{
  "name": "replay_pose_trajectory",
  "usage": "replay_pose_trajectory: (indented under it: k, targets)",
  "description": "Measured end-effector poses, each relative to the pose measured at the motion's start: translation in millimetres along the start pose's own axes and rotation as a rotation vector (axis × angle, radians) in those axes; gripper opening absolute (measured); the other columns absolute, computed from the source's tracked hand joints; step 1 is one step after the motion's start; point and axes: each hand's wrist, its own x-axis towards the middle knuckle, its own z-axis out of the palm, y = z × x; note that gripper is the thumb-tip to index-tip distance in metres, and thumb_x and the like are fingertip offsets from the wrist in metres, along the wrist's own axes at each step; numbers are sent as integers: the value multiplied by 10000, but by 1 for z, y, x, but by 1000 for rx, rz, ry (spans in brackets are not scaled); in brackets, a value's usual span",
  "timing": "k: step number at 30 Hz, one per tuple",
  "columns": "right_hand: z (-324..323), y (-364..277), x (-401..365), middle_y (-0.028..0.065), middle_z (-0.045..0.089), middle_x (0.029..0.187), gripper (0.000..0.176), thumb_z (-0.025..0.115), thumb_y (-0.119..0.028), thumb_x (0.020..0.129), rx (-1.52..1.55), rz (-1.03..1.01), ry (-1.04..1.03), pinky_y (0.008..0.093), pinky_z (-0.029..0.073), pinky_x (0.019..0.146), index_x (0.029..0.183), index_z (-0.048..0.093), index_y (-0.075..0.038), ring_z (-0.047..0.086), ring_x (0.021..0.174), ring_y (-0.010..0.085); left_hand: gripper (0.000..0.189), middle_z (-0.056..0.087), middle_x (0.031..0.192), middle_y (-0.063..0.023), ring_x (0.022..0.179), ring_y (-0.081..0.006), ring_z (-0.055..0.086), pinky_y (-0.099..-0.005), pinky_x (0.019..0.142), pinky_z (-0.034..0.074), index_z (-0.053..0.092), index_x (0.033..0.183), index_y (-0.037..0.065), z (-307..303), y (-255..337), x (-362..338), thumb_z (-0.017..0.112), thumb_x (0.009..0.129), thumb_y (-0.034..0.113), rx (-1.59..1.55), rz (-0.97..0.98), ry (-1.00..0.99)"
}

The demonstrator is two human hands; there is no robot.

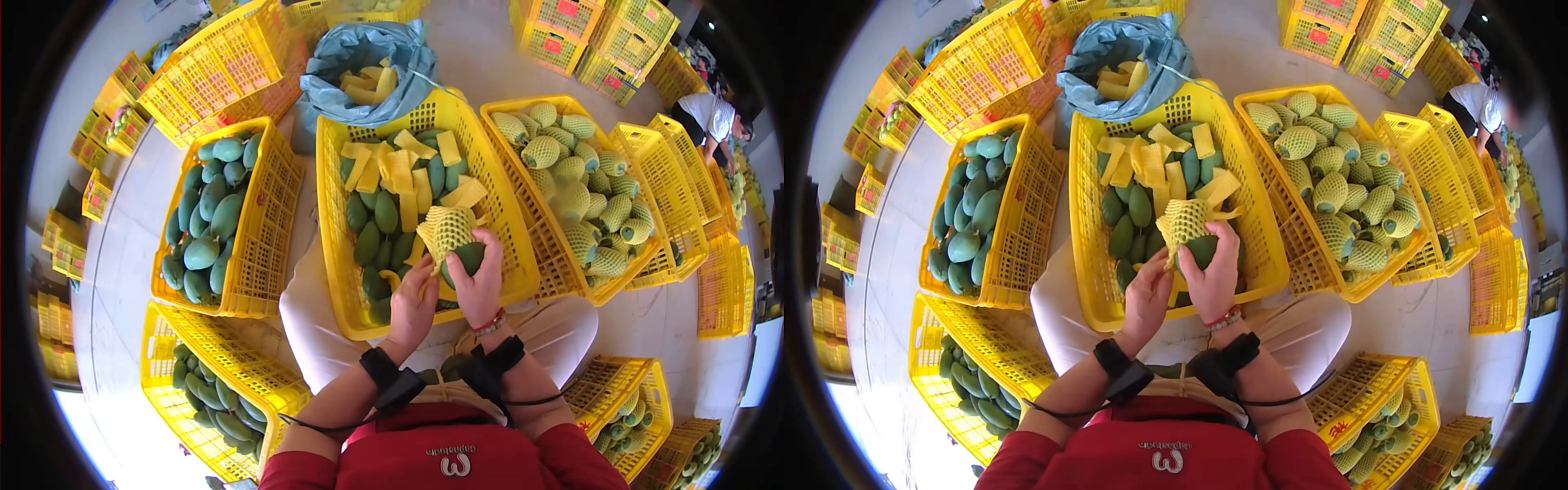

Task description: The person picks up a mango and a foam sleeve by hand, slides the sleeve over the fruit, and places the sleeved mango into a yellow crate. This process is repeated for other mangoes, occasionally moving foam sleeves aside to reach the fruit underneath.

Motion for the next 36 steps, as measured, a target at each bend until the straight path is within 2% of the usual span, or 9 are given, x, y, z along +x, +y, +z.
replay_pose_trajectory:
  k: [1,5,7,12,16,23,29,33,36]
  targets:
    - [-4,-2,2,181,504,1083,408,618,-72,770,-3,1,1,369,366,924,1137,461,13,469,1055,319,485,604,1008,-164,927,-228,613,-303,792,488,418,1239,-46,1,3,1,623,815,72,-213,-169,-53]
    - [-35,-20,24,181,496,1129,353,491,2,820,-42,-180,-321,388,412,878,1172,487,-21,500,1027,359,759,539,1118,-144,1027,-192,546,-306,867,459,196,1360,-28,-8,14,9,681,789,98,-596,-51,-101]
    - [-46,-33,34,166,502,1131,373,507,3,811,-213,-257,-538,396,452,814,1179,498,-54,525,1007,338,888,489,1187,-149,1083,-196,509,-306,908,435,98,1391,-1,-18,17,11,714,757,78,-723,-280,-176]
    - [-34,-15,46,91,592,807,163,598,0,725,-233,-359,-214,342,493,595,876,613,-59,592,659,285,868,466,1200,-170,1107,-202,493,-303,923,428,151,1374,-1,-10,11,1,729,727,29,-730,-217,-240]
    - [-36,-29,36,85,556,729,140,584,15,656,-93,-292,-289,349,469,543,762,541,-65,571,628,287,789,469,1202,-175,1108,-214,496,-317,924,435,207,1325,3,-5,5,-5,726,731,24,-707,-211,-129]
    - [-39,-60,15,63,535,689,132,580,20,658,-102,-437,-400,342,458,553,744,537,-71,557,630,277,647,478,1193,-183,1047,-218,535,-326,877,471,247,1241,20,-5,13,0,694,774,41,-738,-257,-41]
    - [-44,-76,20,91,524,972,364,651,-102,696,-293,-388,-198,351,480,702,1049,562,-82,550,868,261,601,467,1157,-111,1055,-188,489,-309,884,442,308,1222,57,-9,22,13,658,741,-30,-669,10,-72]
    - [-45,-48,22,78,508,895,259,618,-65,704,-326,-356,-472,341,477,664,952,544,-62,556,823,252,682,455,1199,-103,1085,-201,473,-324,943,394,247,1302,59,-6,23,15,640,752,-37,-724,-110,-143]
    - [-44,-42,19,73,501,821,141,597,-52,701,-289,-398,-437,350,466,586,823,526,-62,555,729,253,721,464,1224,-107,1115,-188,465,-311,942,393,228,1360,21,-5,23,9,644,771,19,-633,-140,-185]
